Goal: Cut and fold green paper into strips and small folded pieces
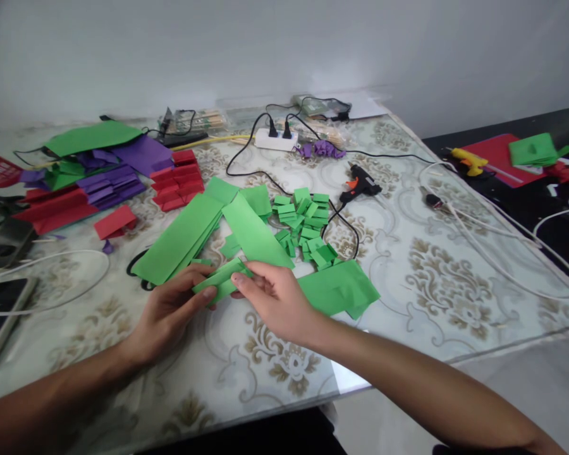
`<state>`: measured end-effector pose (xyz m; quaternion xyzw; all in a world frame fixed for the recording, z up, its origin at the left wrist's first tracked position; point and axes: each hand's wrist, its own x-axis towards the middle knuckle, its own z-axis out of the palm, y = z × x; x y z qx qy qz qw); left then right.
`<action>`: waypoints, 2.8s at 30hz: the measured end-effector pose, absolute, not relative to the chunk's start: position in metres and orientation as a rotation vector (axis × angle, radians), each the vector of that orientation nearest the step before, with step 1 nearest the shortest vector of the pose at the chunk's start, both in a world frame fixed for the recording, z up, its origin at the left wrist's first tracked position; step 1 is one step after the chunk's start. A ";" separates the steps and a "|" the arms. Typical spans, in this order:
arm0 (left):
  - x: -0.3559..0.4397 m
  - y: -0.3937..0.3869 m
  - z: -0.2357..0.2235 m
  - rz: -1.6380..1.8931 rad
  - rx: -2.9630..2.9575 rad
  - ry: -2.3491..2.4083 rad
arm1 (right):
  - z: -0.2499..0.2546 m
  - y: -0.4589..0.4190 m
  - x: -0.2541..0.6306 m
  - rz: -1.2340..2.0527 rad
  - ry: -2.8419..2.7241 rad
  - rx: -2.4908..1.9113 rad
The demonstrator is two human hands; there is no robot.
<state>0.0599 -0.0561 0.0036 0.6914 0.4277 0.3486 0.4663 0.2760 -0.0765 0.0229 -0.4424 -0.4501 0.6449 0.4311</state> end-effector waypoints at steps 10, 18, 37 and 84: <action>0.061 -0.055 0.005 0.886 1.736 0.999 | 0.027 -0.075 0.274 1.617 -1.105 -1.075; 0.061 -0.056 0.004 0.874 1.727 0.993 | 0.025 -0.075 0.275 1.598 -1.098 -1.021; 0.058 -0.056 0.013 0.870 1.610 0.955 | 0.017 -0.082 0.278 1.602 -1.640 -1.204; 0.061 -0.056 0.010 0.947 1.634 0.973 | 0.004 -0.076 0.274 1.490 -1.239 -1.062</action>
